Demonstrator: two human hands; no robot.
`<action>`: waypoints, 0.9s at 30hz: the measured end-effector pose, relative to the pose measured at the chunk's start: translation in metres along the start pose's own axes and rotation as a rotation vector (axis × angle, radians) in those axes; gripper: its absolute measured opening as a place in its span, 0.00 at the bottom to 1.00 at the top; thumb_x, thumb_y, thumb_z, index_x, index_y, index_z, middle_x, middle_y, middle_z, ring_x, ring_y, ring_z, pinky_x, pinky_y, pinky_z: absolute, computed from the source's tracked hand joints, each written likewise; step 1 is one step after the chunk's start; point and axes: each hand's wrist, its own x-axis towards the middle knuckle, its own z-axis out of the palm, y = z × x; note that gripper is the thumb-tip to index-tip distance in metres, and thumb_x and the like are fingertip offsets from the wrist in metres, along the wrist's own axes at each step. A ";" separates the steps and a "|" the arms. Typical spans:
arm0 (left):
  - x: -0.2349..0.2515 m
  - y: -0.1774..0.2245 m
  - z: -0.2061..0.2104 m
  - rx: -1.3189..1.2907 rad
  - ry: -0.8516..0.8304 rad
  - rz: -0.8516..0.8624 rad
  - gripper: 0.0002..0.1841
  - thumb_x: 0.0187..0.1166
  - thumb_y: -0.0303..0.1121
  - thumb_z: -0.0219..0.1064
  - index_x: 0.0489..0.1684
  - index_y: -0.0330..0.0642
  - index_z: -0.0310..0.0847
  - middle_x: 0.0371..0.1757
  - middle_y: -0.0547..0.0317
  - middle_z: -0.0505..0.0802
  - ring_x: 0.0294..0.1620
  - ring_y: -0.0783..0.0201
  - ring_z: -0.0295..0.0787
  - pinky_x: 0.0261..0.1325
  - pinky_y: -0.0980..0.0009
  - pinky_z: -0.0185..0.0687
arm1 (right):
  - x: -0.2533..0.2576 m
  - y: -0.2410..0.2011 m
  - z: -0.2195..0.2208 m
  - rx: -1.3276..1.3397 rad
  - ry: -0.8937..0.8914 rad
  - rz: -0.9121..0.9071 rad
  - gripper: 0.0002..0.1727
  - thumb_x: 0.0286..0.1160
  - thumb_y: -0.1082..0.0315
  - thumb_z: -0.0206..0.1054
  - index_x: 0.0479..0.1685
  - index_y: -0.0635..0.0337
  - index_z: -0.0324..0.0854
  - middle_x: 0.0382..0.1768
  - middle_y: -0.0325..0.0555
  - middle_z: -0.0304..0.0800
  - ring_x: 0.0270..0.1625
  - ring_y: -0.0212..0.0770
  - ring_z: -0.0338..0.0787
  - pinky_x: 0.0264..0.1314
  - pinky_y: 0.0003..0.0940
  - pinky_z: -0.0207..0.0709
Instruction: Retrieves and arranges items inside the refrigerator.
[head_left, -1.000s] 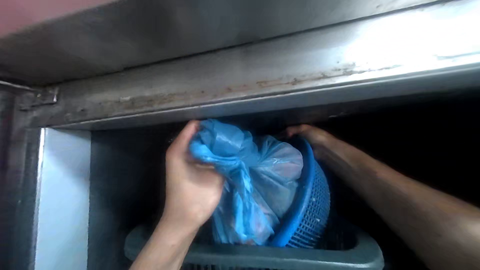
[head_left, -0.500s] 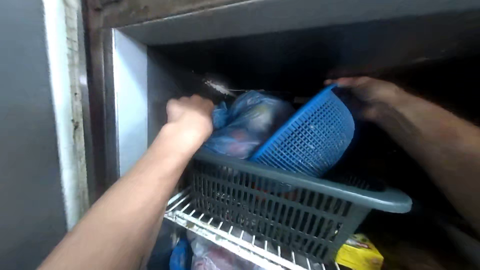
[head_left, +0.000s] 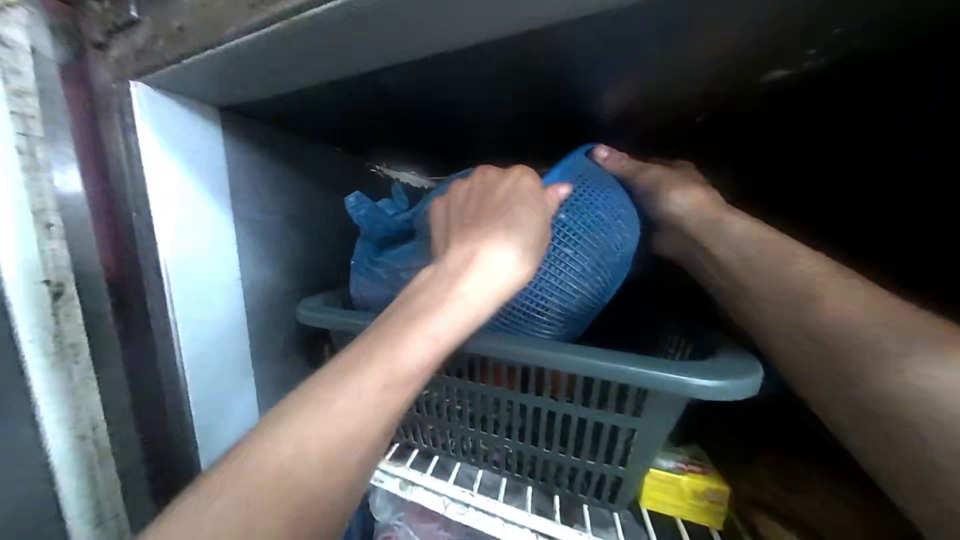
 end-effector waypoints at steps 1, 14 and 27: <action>0.006 -0.003 0.005 -0.041 0.028 -0.020 0.30 0.92 0.56 0.48 0.30 0.41 0.81 0.32 0.48 0.87 0.41 0.45 0.88 0.36 0.47 0.76 | -0.002 -0.004 0.007 -0.013 0.039 0.038 0.35 0.67 0.38 0.77 0.64 0.56 0.81 0.50 0.45 0.92 0.51 0.42 0.93 0.54 0.46 0.88; 0.007 -0.063 0.023 -0.463 0.367 0.321 0.22 0.90 0.47 0.57 0.21 0.47 0.78 0.14 0.71 0.74 0.15 0.77 0.70 0.20 0.75 0.65 | 0.010 0.047 -0.033 0.087 -0.060 0.050 0.36 0.86 0.30 0.43 0.66 0.47 0.83 0.49 0.38 0.92 0.50 0.33 0.91 0.53 0.41 0.87; 0.027 -0.137 0.028 -0.738 0.523 0.206 0.22 0.88 0.52 0.59 0.16 0.59 0.70 0.15 0.84 0.73 0.15 0.87 0.68 0.20 0.83 0.67 | -0.022 0.052 -0.025 0.253 -0.283 -0.152 0.35 0.92 0.37 0.25 0.75 0.40 0.73 0.59 0.28 0.90 0.62 0.22 0.88 0.65 0.28 0.84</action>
